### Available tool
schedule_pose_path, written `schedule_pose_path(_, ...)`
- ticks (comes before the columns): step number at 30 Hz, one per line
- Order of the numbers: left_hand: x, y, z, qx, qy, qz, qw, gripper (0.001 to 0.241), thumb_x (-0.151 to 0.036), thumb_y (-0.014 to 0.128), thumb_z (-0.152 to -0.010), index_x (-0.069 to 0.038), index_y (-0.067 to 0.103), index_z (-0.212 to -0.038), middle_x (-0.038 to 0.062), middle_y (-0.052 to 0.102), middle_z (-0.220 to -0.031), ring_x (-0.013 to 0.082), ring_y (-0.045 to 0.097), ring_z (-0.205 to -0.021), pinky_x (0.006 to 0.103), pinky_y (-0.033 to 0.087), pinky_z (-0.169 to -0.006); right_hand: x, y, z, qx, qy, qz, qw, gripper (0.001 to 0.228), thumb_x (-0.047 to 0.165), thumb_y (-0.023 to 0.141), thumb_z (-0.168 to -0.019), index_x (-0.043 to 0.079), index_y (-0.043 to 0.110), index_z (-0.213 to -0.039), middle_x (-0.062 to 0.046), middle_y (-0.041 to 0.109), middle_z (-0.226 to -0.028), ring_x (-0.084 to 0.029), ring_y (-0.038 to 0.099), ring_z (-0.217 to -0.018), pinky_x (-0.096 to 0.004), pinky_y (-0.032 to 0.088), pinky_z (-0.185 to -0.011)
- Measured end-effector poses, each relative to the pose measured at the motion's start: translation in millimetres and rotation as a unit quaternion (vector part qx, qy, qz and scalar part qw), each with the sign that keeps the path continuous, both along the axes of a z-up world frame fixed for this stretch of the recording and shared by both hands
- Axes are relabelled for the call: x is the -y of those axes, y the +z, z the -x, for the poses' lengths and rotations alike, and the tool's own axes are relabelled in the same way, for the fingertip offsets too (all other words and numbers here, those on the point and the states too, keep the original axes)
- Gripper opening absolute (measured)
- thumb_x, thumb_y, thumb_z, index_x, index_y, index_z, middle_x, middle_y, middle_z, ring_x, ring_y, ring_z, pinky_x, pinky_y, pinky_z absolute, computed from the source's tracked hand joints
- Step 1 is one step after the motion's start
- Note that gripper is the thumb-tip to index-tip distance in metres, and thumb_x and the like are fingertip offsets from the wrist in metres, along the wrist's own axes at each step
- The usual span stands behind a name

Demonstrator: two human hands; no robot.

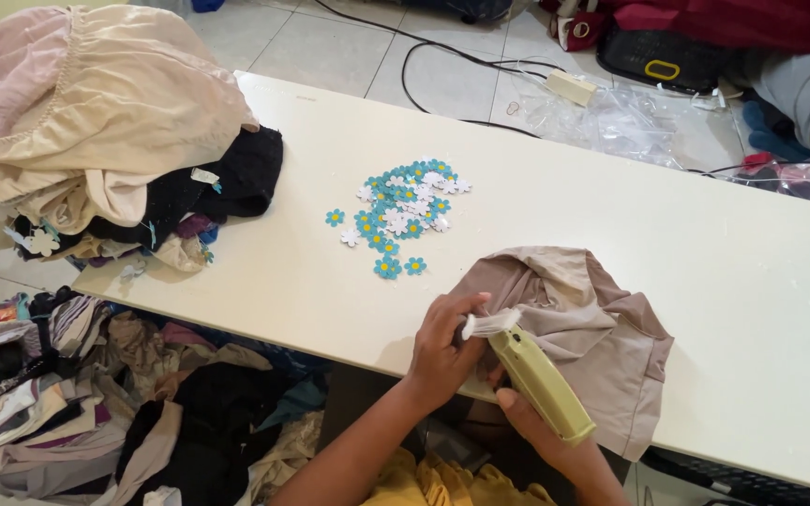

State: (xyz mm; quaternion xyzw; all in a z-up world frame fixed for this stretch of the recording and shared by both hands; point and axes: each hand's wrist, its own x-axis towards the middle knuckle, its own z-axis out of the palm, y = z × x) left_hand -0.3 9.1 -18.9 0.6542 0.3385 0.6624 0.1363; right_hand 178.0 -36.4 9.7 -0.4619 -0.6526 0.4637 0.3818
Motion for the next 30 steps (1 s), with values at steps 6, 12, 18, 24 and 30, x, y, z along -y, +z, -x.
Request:
schedule_pose_path(6, -12, -1, 12, 0.006, 0.085, 0.049, 0.995, 0.019, 0.001, 0.056, -0.092, -0.007, 0.065, -0.108, 0.008, 0.065, -0.096, 0.0246, 0.060, -0.091, 0.0357, 0.049, -0.081, 9, 33, -35, -0.021, 0.071, 0.064, 0.995, 0.039, 0.027, 0.068, -0.086, 0.006, 0.062, -0.118, -0.005, 0.070, -0.090, -0.016, 0.065, -0.082, -0.030, 0.053, -0.074)
schedule_pose_path(12, -12, -5, 17, 0.013, 0.104, 0.110, 0.988, 0.020, -0.005, 0.054, -0.095, -0.008, 0.066, -0.111, 0.007, 0.064, -0.104, 0.0245, 0.060, -0.102, 0.0367, 0.053, -0.088, 12, 48, -112, 0.027, -0.124, 0.175, 0.976, 0.045, 0.005, 0.068, -0.076, 0.006, 0.066, -0.121, -0.014, 0.074, -0.103, -0.027, 0.068, -0.086, -0.041, 0.054, -0.069)
schedule_pose_path(18, -13, -8, 16, -0.001, 0.101, 0.173, 0.980, 0.018, -0.018, 0.061, -0.094, -0.009, 0.063, -0.109, 0.007, 0.064, -0.104, 0.0242, 0.059, -0.099, 0.0368, 0.050, -0.085, -35, 63, -158, 0.310, -0.347, 0.020, 0.885, 0.074, 0.005, 0.078, -0.076, -0.007, 0.041, -0.139, -0.026, 0.051, -0.126, -0.042, 0.054, -0.110, -0.055, 0.051, -0.082)
schedule_pose_path(24, -15, -2, 13, -0.062, 0.025, 0.245, 0.967, 0.030, -0.026, 0.061, -0.093, -0.009, 0.061, -0.118, 0.007, 0.066, -0.102, 0.0220, 0.061, -0.086, 0.0342, 0.050, -0.072, -92, -11, -248, 0.524, -0.367, -0.042, 0.768, 0.075, 0.048, 0.064, -0.084, 0.003, 0.052, -0.144, -0.028, 0.061, -0.129, -0.049, 0.054, -0.116, -0.057, 0.035, -0.095)
schedule_pose_path(30, -36, 12, -10, -0.215, -0.058, 0.212, 0.951, 0.028, -0.027, 0.063, -0.092, -0.012, 0.063, -0.116, 0.006, 0.070, -0.093, 0.0204, 0.061, -0.075, 0.0327, 0.049, -0.064, -95, -10, -257, 0.529, -0.313, -0.015, 0.789, 0.073, 0.054, 0.051, -0.091, 0.007, 0.049, -0.147, -0.027, 0.056, -0.140, -0.048, 0.050, -0.124, -0.056, 0.033, -0.100)
